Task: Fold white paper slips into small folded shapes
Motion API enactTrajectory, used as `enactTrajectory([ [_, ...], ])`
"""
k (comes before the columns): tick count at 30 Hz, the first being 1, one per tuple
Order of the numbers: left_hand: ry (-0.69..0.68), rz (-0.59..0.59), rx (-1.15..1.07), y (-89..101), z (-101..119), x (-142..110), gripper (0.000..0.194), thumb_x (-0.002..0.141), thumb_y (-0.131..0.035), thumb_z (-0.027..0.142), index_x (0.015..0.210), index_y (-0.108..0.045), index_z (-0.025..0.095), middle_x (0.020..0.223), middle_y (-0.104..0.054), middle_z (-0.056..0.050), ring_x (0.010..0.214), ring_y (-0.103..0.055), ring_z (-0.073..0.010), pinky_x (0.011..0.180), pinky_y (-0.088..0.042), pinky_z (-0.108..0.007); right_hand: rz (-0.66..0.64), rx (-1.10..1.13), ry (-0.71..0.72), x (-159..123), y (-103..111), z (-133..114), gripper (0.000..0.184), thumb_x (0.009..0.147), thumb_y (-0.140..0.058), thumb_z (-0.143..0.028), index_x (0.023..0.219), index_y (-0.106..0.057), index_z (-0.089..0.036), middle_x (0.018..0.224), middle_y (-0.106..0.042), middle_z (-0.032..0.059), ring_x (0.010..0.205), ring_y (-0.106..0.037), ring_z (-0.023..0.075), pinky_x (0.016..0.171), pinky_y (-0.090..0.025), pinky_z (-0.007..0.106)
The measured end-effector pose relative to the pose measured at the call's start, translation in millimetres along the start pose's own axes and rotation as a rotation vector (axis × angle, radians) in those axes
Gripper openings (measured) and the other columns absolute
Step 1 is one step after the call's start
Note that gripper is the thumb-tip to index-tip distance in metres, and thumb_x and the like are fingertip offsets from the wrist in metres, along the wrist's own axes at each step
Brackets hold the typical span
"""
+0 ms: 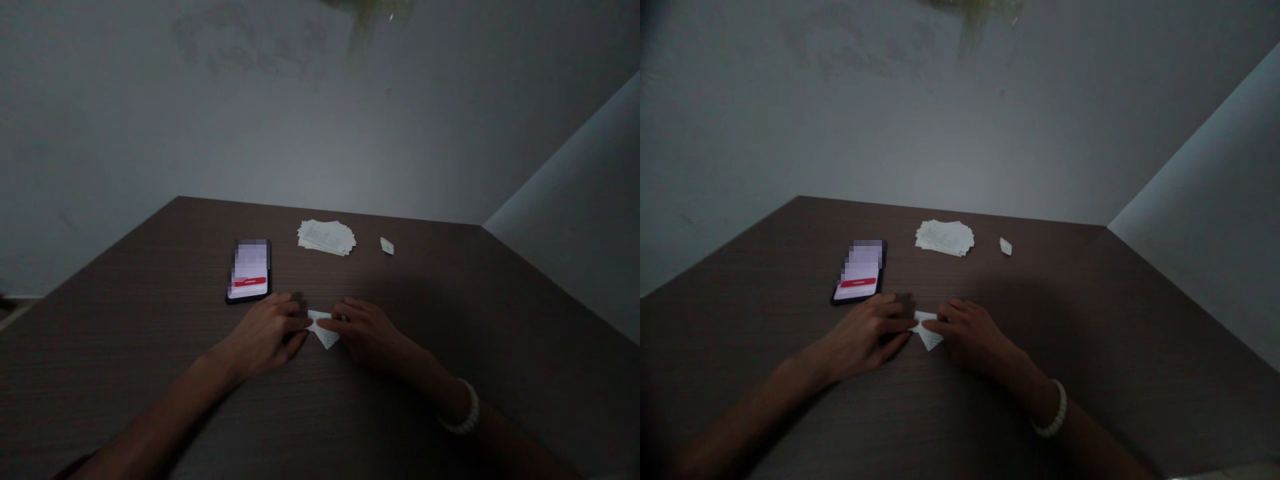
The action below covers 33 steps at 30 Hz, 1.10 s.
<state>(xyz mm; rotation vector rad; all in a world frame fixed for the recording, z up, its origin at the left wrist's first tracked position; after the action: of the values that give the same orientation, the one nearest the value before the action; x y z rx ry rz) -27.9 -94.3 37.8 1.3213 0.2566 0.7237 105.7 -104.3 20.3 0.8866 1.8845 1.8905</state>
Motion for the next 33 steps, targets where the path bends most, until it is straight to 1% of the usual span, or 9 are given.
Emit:
enactTrajectory([
  [4,-0.013,0.033,-0.010,0.6,1,0,0.023,0.089,-0.051,0.022,0.096,-0.072,0.020,0.082,-0.063,-0.007,0.084,-0.055,-0.0224,0.075,-0.044,-0.036,-0.058,-0.017,0.004,3,0,-2,0.040,0.087,-0.052,-0.009,0.123,-0.056,-0.024,0.103,-0.059,0.0065,0.091,-0.049,0.0195,0.076,-0.041,0.031],
  [7,-0.011,0.039,0.015,-0.1,2,-1,0.022,0.089,-0.051,0.023,0.096,-0.072,0.020,0.082,-0.062,-0.006,0.085,-0.054,-0.0229,0.077,-0.043,-0.037,-0.100,-0.039,0.004,5,0,-4,0.044,0.086,-0.053,-0.009,0.127,-0.053,-0.025,0.103,-0.058,0.0063,0.091,-0.048,0.0199,0.075,-0.041,0.031],
  [9,0.005,0.026,0.044,-0.6,2,0,0.023,0.090,-0.051,0.025,0.095,-0.072,0.020,0.080,-0.061,-0.006,0.085,-0.054,-0.0237,0.077,-0.043,-0.039,-0.099,-0.049,0.000,5,1,-4,0.044,0.087,-0.051,-0.008,0.127,-0.052,-0.025,0.102,-0.057,0.0062,0.089,-0.047,0.0194,0.074,-0.040,0.031],
  [12,0.035,0.004,0.084,-0.1,2,1,0.024,0.090,-0.050,0.026,0.093,-0.073,0.021,0.078,-0.060,-0.006,0.084,-0.054,-0.0248,0.075,-0.043,-0.040,-0.083,-0.075,-0.001,1,3,-3,0.039,0.090,-0.050,-0.010,0.125,-0.054,-0.026,0.100,-0.057,0.0058,0.086,-0.047,0.0189,0.071,-0.039,0.030],
  [17,0.054,0.019,0.101,1.4,2,3,0.022,0.088,-0.051,0.026,0.090,-0.073,0.022,0.079,-0.061,-0.007,0.090,-0.054,-0.0272,0.078,-0.043,-0.041,-0.075,-0.101,-0.005,-18,6,6,0.035,0.092,-0.050,-0.014,0.124,-0.055,-0.025,0.100,-0.058,0.0067,0.085,-0.046,0.0194,0.069,-0.037,0.031],
  [22,0.055,0.013,0.123,-0.8,2,3,0.022,0.088,-0.051,0.026,0.088,-0.073,0.022,0.077,-0.059,-0.006,0.083,-0.054,-0.0252,0.074,-0.043,-0.040,-0.072,-0.120,-0.038,-41,10,15,0.035,0.092,-0.049,-0.015,0.124,-0.056,-0.025,0.104,-0.058,0.0073,0.086,-0.048,0.0201,0.072,-0.039,0.032],
  [26,0.058,-0.001,0.116,-1.5,1,3,0.023,0.089,-0.050,0.026,0.083,-0.072,0.021,0.079,-0.059,-0.006,0.082,-0.054,-0.0246,0.075,-0.042,-0.040,-0.067,-0.125,-0.071,-51,11,18,0.039,0.088,-0.052,-0.013,0.124,-0.057,-0.025,0.098,-0.059,0.0079,0.084,-0.050,0.0216,0.070,-0.041,0.034],
  [29,0.059,0.011,0.117,-3.1,3,4,0.026,0.091,-0.049,0.027,0.079,-0.071,0.019,0.078,-0.059,-0.006,0.082,-0.054,-0.0241,0.074,-0.043,-0.039,-0.017,-0.020,-0.125,-52,13,21,0.035,0.087,-0.053,-0.012,0.118,-0.062,-0.024,0.096,-0.060,0.0071,0.083,-0.052,0.0206,0.071,-0.043,0.032],
  [33,0.034,0.066,0.140,-5.1,9,4,0.028,0.092,-0.049,0.025,0.074,-0.068,0.016,0.079,-0.060,-0.007,0.083,-0.054,-0.0240,0.075,-0.044,-0.038,0.127,0.150,-0.268,-47,22,30,0.023,0.090,-0.051,-0.014,0.106,-0.066,-0.019,0.096,-0.061,0.0074,0.086,-0.055,0.0194,0.076,-0.046,0.032],
])
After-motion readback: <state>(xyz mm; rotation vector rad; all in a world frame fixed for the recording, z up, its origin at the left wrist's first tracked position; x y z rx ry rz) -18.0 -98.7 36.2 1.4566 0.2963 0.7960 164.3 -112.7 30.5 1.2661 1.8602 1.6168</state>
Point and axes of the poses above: each hand's wrist, its own x-axis towards the middle knuckle, its own y-axis out of the back of the hand, z = x × y, the point moved 7 cm from there along x, towards the middle knuckle
